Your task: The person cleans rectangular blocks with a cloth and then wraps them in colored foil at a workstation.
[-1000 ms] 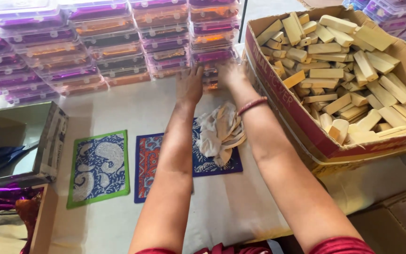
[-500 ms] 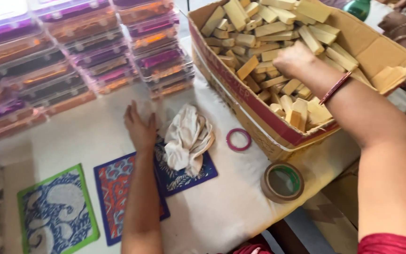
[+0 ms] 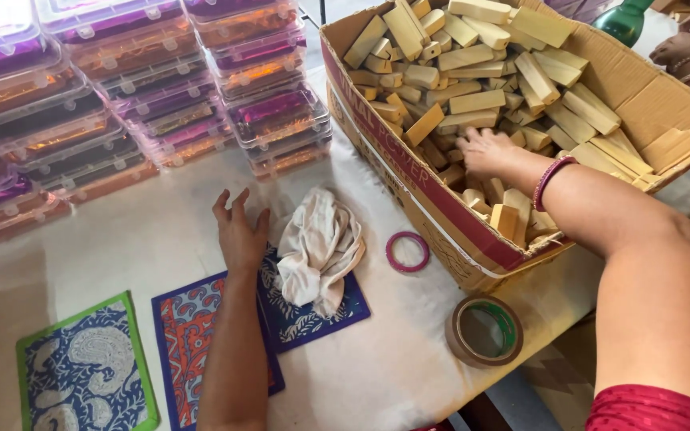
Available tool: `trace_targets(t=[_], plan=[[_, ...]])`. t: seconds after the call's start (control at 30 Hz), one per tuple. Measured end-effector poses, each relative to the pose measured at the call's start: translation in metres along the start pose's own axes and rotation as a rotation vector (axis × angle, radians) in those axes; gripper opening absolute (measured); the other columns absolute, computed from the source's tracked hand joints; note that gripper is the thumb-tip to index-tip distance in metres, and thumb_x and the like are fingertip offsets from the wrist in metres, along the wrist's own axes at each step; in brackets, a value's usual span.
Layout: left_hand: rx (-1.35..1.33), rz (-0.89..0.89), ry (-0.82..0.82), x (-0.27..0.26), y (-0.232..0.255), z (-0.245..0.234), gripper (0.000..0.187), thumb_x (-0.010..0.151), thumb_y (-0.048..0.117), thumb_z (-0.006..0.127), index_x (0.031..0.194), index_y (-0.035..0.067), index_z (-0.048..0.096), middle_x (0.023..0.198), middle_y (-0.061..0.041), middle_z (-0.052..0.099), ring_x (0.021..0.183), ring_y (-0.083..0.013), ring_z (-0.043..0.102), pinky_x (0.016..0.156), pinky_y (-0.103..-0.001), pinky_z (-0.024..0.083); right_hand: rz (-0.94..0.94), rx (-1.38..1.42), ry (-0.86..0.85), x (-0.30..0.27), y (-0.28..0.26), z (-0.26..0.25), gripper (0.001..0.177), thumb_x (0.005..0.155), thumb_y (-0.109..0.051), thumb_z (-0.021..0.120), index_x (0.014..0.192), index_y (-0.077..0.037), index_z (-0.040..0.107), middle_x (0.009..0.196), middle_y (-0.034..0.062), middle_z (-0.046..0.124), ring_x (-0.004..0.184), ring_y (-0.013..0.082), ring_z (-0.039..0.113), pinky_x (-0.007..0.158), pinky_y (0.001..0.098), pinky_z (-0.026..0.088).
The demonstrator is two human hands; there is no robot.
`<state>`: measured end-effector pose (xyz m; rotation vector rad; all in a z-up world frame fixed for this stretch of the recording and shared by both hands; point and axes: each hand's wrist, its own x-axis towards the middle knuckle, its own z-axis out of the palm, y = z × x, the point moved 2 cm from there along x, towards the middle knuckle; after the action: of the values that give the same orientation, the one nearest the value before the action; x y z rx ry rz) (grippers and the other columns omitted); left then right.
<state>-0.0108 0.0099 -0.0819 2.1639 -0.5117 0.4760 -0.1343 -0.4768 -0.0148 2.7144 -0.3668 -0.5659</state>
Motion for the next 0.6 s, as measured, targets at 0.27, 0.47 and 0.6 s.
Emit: trace_targets(t=[0.27, 0.47, 0.6], plan=[[-0.026, 0.000, -0.011, -0.003, -0.003, -0.001, 0.053, 0.091, 0.019, 0.080, 0.139, 0.010, 0.061, 0.153, -0.021, 0.038, 0.117, -0.0427, 0.062, 0.091, -0.047, 0.056, 0.358, 0.104, -0.153, -0.024, -0.002, -0.013, 0.096, 0.094, -0.058, 0.066, 0.161, -0.007, 0.020, 0.132, 0.0245, 0.051, 0.108, 0.0345, 0.055, 0.088, 0.0481, 0.054], [-0.079, -0.024, -0.033, -0.003, -0.002, -0.001, 0.052, 0.091, 0.020, 0.079, 0.139, 0.010, 0.060, 0.153, -0.021, 0.039, 0.111, -0.0397, 0.067, 0.090, -0.046, 0.058, 0.433, 0.279, -0.168, 0.026, 0.037, 0.035, 0.100, 0.097, -0.048, 0.060, 0.170, -0.011, 0.003, 0.114, 0.0201, 0.072, 0.107, 0.0321, 0.069, 0.089, 0.0430, 0.059], [-0.077, -0.025, -0.040, -0.004, -0.004, -0.003, 0.052, 0.092, 0.020, 0.079, 0.139, 0.010, 0.059, 0.152, -0.021, 0.039, 0.114, -0.0403, 0.066, 0.088, -0.046, 0.058, 0.479, 0.313, -0.136, 0.007, 0.047, 0.011, 0.102, 0.090, -0.062, 0.066, 0.164, -0.007, 0.020, 0.129, 0.0213, 0.070, 0.119, 0.0352, 0.068, 0.095, 0.0492, 0.056]])
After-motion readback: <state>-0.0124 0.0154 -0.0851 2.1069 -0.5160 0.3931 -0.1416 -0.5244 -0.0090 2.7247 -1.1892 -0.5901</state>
